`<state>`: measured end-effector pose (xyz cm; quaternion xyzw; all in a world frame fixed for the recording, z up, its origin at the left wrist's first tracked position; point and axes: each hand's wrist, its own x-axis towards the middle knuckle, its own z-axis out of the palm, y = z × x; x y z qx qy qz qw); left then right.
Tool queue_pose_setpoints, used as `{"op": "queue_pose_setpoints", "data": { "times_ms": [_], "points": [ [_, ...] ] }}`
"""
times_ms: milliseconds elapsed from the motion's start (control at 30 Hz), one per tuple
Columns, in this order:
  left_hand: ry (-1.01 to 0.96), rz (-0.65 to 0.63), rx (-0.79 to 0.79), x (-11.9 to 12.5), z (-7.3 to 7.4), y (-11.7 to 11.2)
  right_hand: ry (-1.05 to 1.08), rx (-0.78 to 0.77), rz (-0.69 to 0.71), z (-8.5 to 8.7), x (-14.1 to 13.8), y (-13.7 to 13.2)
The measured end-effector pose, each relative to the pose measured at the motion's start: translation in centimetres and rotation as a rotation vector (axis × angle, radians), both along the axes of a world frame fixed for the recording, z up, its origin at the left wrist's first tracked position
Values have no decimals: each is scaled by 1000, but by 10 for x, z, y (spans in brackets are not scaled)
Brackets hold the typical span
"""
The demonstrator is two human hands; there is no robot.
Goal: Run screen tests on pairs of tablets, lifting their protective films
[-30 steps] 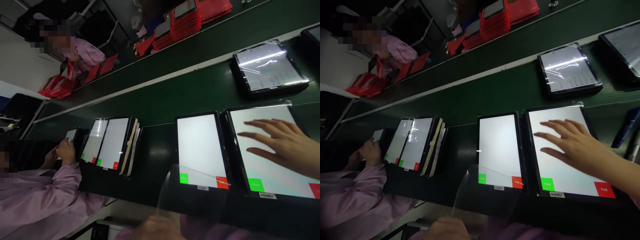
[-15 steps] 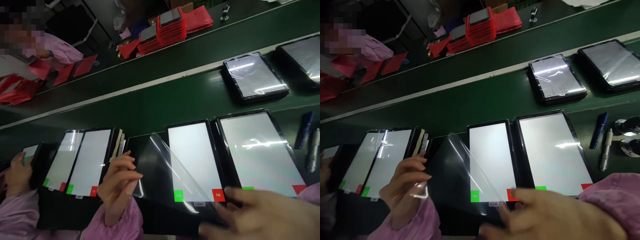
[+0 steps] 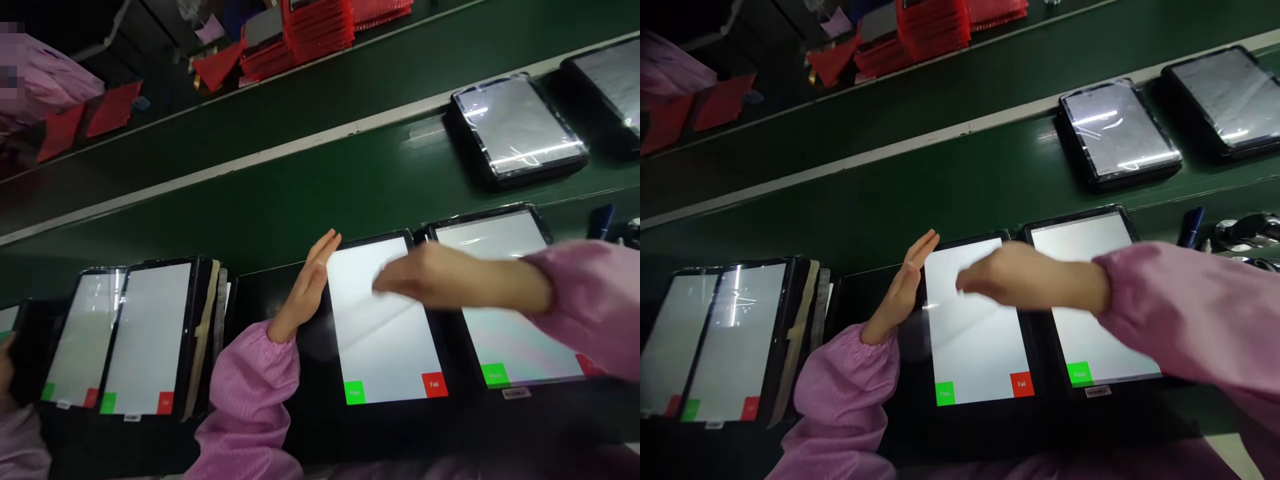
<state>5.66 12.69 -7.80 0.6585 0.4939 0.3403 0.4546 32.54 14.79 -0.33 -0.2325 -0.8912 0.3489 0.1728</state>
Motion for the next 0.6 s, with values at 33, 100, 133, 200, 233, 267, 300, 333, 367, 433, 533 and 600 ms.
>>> {"op": "queue_pose_setpoints", "data": {
  "times_ms": [33, 100, 133, 200, 233, 267, 300, 333, 367, 433, 533, 600],
  "points": [
    [-101, 93, -31, 1, -5, -3, 61, -153, -147, 1, 1, 18],
    [-307, 296, -112, 3, -14, -13, 176, -353, -409, 8, 5, 45],
    [-396, 379, -149, 5, -17, -19, 215, -397, -505, 13, 8, 55],
    [-515, 486, -195, 11, -21, -35, 268, -394, -617, 24, 13, 63],
    [-540, 515, -210, 14, -21, -43, 280, -376, -649, 29, 15, 64],
    [-548, 534, -225, 18, -20, -52, 295, -357, -677, 34, 16, 62],
    [-547, 550, -239, 23, -19, -61, 309, -338, -694, 37, 17, 59],
    [-541, 567, -249, 27, -18, -70, 317, -321, -699, 38, 18, 56],
    [-528, 584, -252, 32, -16, -77, 323, -307, -699, 39, 17, 52],
    [-475, 614, -238, 39, -13, -89, 329, -289, -695, 39, 17, 45],
    [-395, 624, -198, 45, -11, -95, 328, -274, -696, 39, 15, 35],
    [-382, 616, -176, 46, -11, -94, 333, -273, -696, 41, 14, 29]
  ]
}}
